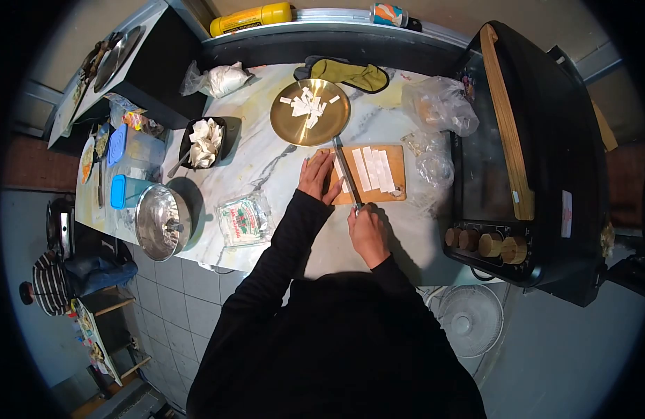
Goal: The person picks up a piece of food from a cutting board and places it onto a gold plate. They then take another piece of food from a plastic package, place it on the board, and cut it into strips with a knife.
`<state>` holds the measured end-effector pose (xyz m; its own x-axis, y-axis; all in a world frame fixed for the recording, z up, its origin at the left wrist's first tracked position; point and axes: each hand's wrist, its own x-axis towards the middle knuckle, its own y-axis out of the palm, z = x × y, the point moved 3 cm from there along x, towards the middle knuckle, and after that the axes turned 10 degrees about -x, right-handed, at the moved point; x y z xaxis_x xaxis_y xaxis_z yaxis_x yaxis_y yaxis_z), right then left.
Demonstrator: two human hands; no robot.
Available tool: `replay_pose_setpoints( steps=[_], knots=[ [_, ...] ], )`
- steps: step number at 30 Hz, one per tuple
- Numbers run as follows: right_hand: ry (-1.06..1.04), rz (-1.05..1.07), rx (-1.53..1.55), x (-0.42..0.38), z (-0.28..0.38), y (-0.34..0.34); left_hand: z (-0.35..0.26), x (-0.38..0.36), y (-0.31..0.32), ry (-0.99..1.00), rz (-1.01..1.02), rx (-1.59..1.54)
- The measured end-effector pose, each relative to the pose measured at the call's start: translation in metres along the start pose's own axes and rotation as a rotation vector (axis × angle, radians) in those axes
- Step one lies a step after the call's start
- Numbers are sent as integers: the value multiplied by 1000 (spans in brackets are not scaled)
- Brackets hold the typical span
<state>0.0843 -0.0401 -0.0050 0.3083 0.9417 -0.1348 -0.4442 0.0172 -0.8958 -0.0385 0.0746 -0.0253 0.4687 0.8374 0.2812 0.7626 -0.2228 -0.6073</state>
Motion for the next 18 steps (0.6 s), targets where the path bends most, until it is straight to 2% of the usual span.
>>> replay_pose_setpoints(
  steps=[18],
  knots=[
    [19, 55, 24, -4, 3, -9, 2, 0, 1, 19, 13, 25]
  ],
)
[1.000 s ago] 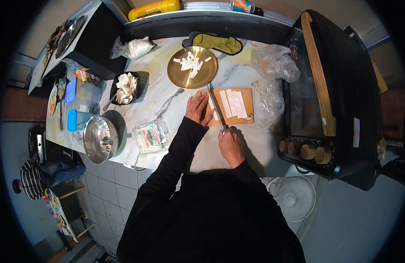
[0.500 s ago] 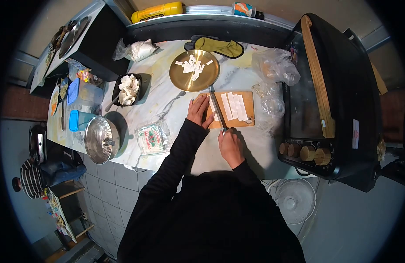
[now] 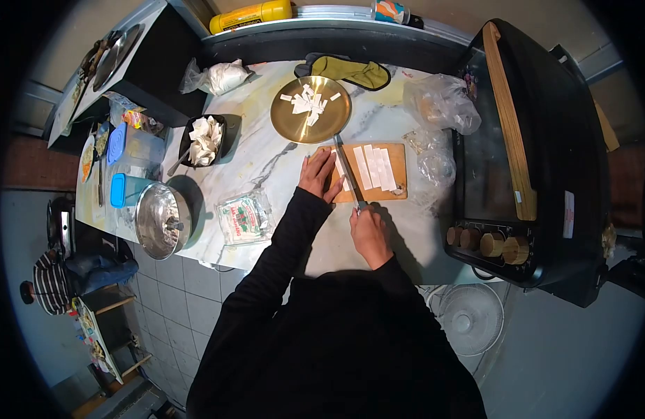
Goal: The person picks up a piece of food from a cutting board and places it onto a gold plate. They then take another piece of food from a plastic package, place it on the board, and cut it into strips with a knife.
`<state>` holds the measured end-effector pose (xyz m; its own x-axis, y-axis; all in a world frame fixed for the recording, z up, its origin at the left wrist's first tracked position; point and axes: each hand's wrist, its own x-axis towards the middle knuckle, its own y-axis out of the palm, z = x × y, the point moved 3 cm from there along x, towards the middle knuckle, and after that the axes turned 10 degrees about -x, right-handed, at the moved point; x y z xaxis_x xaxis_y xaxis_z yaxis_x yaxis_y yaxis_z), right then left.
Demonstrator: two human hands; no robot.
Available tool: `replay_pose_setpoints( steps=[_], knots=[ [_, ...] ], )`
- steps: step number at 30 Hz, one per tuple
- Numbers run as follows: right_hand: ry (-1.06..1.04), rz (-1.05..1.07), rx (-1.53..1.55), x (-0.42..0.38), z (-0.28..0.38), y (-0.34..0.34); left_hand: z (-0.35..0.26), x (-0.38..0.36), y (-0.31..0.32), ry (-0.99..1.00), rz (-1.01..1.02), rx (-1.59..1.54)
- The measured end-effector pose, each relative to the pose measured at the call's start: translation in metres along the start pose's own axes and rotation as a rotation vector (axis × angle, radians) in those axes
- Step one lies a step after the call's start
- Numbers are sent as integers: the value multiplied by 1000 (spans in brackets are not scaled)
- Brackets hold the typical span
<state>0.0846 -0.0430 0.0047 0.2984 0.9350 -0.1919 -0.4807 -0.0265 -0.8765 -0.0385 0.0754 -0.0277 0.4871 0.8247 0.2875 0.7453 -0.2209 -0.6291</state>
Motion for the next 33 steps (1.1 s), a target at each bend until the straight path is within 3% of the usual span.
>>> replay_pose_setpoints(
  steps=[19, 33],
  knots=[
    [42, 47, -14, -53, -19, -11, 2, 0, 2, 9, -11, -5],
    [157, 214, -29, -89, -40, -15, 3, 0, 2, 31, -29, -5]
  ],
)
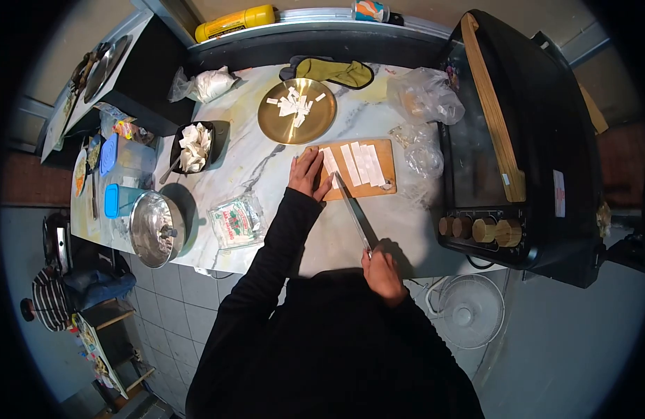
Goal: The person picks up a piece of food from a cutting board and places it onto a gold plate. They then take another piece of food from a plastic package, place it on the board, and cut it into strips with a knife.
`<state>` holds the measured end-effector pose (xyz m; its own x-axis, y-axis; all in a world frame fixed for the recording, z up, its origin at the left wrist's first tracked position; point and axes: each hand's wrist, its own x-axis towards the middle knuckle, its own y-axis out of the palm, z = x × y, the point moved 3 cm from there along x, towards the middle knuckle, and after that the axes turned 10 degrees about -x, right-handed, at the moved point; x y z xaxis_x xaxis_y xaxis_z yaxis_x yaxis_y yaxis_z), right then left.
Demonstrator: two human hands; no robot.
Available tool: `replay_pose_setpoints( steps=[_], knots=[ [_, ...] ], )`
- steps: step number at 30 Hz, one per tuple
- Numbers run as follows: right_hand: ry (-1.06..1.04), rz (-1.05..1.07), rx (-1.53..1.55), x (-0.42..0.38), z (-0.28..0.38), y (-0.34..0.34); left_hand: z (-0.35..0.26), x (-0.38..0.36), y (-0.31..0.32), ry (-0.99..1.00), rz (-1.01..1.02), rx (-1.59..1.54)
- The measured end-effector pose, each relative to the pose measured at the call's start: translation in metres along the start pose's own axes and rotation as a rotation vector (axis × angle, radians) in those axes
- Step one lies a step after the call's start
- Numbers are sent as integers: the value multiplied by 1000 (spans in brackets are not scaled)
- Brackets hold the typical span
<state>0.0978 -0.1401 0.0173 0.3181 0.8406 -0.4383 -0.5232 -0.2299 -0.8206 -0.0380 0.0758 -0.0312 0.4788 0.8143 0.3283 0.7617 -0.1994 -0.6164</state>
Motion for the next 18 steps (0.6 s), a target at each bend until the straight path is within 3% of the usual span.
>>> replay_pose_setpoints(
  steps=[7, 18],
  knots=[
    [-2, -18, 21, 6, 4, -2, 0, 0, -1, 6, -14, -8],
    [-194, -143, 129, 74, 32, -2, 6, -1, 0, -13, -1, -42]
  ],
)
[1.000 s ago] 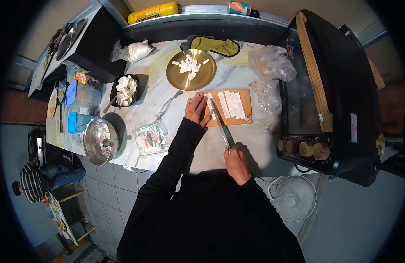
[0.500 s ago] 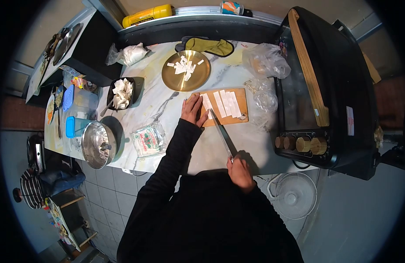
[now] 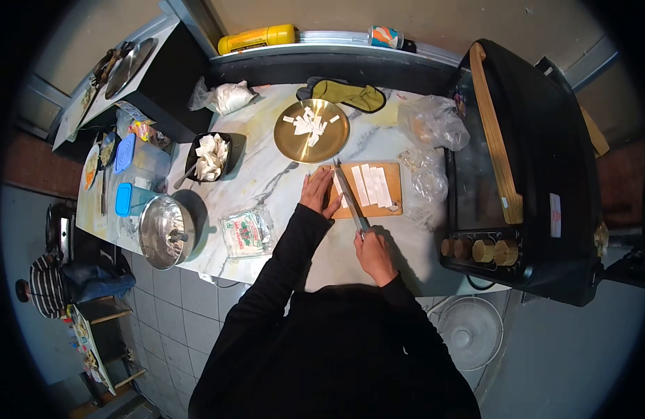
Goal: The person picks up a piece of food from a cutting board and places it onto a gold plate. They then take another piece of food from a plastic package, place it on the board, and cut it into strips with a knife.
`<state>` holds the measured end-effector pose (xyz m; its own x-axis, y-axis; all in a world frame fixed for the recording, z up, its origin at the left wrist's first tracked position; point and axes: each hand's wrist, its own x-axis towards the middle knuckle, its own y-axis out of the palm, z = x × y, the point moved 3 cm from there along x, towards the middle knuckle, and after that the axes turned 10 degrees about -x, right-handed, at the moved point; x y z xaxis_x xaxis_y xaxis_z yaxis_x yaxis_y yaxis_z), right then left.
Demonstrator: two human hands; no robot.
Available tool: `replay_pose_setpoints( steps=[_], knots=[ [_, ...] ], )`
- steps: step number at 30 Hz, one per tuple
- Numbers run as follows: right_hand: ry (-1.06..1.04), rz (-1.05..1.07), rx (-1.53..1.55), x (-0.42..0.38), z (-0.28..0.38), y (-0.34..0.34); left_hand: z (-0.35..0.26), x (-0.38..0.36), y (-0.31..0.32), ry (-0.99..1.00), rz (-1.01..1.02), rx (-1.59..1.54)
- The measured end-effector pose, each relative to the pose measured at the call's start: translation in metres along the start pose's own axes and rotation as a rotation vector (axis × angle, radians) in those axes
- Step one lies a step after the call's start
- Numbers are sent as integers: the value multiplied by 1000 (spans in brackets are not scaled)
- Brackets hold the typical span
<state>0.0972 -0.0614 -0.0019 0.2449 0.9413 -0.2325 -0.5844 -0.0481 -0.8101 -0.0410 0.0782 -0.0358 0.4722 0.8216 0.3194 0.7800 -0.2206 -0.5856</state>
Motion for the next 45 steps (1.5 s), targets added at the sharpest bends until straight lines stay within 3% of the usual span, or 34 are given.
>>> replay_pose_setpoints(
  steps=[7, 9, 17, 19, 25, 37, 45],
  knots=[
    [-106, -125, 53, 9, -5, -3, -9, 2, -4, -19, -2, -45],
    [-31, -105, 163, 6, -12, -10, -5, 3, -4, -24, 12, -38],
    [2, -145, 138, -5, -38, -28, -23, 10, -7, -88, -47, -29],
    [19, -133, 186, -10, -36, -30, -23, 6, -2, -255, -16, 58],
    [-7, -180, 213, -16, -41, -14, -37, 8, 9, -356, -93, 152],
    [42, -195, 285, -19, -42, -16, -40, 12, 19, -318, -228, -19],
    [30, -178, 309, -16, -47, -14, -40, 15, 25, -338, -255, 54]
  ],
)
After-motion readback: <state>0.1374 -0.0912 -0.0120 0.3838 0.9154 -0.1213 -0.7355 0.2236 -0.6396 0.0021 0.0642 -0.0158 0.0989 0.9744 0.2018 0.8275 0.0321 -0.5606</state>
